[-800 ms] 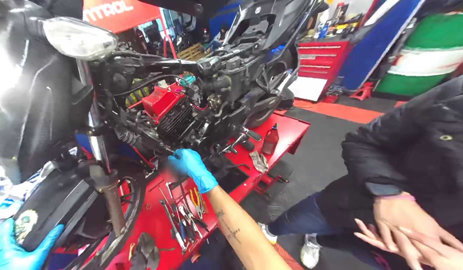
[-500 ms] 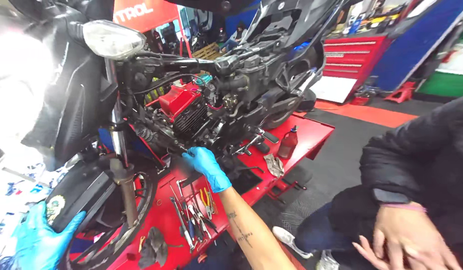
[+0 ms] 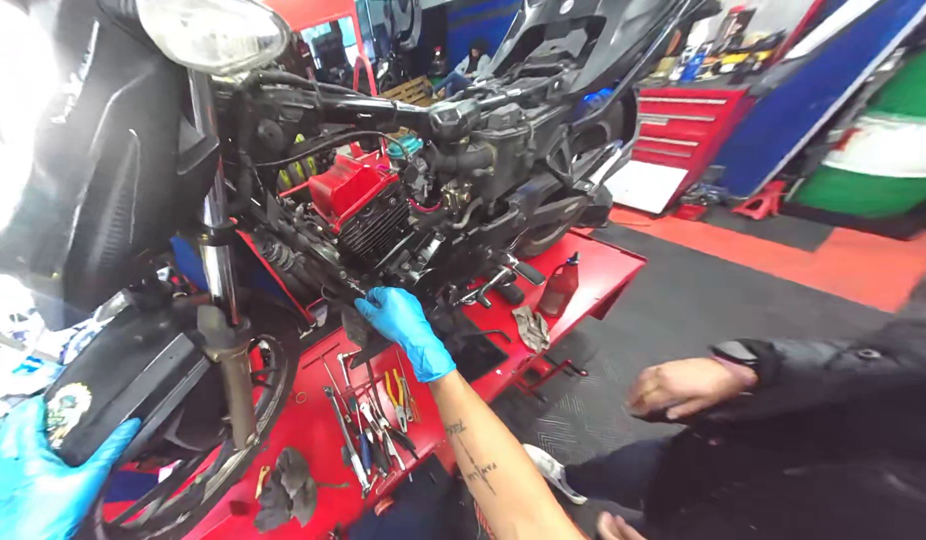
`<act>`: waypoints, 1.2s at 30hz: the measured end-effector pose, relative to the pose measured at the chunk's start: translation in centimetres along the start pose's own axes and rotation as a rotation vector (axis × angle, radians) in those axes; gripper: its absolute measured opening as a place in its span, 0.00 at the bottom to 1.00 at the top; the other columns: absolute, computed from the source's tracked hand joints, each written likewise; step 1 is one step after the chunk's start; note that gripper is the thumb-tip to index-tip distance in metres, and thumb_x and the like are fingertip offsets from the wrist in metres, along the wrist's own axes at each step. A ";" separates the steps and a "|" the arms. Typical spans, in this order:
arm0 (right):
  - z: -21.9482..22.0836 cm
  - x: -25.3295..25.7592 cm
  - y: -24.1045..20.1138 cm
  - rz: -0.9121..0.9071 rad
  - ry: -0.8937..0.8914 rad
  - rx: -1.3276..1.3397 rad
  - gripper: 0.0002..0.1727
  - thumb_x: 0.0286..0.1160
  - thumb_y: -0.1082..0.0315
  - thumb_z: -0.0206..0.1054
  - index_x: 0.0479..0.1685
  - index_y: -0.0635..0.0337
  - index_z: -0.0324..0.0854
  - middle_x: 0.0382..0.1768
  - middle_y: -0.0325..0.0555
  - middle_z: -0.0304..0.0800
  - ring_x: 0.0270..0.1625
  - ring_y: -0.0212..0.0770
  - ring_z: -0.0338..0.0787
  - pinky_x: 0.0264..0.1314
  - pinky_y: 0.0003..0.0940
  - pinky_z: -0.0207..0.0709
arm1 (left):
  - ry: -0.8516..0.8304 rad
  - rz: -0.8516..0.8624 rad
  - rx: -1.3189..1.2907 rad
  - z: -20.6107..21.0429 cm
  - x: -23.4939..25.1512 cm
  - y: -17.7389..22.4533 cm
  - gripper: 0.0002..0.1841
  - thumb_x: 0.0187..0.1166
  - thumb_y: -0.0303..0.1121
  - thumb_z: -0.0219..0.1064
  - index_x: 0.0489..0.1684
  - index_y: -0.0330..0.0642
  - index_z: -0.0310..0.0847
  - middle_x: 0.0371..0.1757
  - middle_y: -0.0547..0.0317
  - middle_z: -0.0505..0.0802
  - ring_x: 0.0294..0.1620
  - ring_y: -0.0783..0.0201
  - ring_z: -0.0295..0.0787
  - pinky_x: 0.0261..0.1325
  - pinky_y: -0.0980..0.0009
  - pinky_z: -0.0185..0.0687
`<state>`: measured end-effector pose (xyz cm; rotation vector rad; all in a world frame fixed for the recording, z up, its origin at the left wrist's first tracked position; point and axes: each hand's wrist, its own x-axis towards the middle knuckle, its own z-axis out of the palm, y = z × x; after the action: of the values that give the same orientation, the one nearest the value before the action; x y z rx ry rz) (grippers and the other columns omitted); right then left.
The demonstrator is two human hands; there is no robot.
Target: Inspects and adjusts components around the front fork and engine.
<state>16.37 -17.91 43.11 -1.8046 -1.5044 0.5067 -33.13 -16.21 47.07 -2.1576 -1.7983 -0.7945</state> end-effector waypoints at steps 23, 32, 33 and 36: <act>-0.1 0.0 -0.3 0.021 -0.012 -0.008 0.23 0.84 0.44 0.58 0.45 0.53 0.90 0.45 0.46 0.93 0.52 0.46 0.91 0.56 0.53 0.79 | 0.009 -0.006 -0.036 0.5 0.1 -0.6 0.65 0.55 0.78 0.69 0.93 0.43 0.54 0.91 0.37 0.64 0.92 0.41 0.56 0.92 0.46 0.48; -0.1 0.2 -0.1 0.021 -0.023 -0.007 0.23 0.84 0.44 0.58 0.44 0.52 0.90 0.43 0.46 0.93 0.50 0.46 0.91 0.55 0.54 0.79 | -0.003 -0.033 -0.023 -0.1 -0.2 0.8 0.64 0.57 0.76 0.69 0.93 0.41 0.53 0.90 0.34 0.64 0.91 0.36 0.58 0.91 0.42 0.48; -0.1 0.2 -0.1 0.023 -0.025 -0.007 0.23 0.84 0.43 0.58 0.45 0.52 0.90 0.44 0.46 0.93 0.50 0.46 0.91 0.55 0.53 0.80 | 0.001 -0.032 -0.030 0.0 -0.2 0.7 0.63 0.57 0.75 0.69 0.93 0.41 0.54 0.90 0.34 0.64 0.91 0.37 0.58 0.91 0.42 0.48; -0.1 0.2 -0.1 0.031 -0.029 -0.001 0.24 0.84 0.43 0.58 0.45 0.52 0.90 0.45 0.46 0.93 0.51 0.46 0.91 0.56 0.53 0.79 | 0.007 -0.031 -0.024 0.2 -0.2 0.3 0.63 0.57 0.76 0.69 0.93 0.42 0.54 0.90 0.36 0.64 0.92 0.39 0.57 0.92 0.44 0.47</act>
<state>16.43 -17.74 43.30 -1.8314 -1.4979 0.5498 -32.80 -16.32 46.88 -2.1439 -1.8327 -0.8332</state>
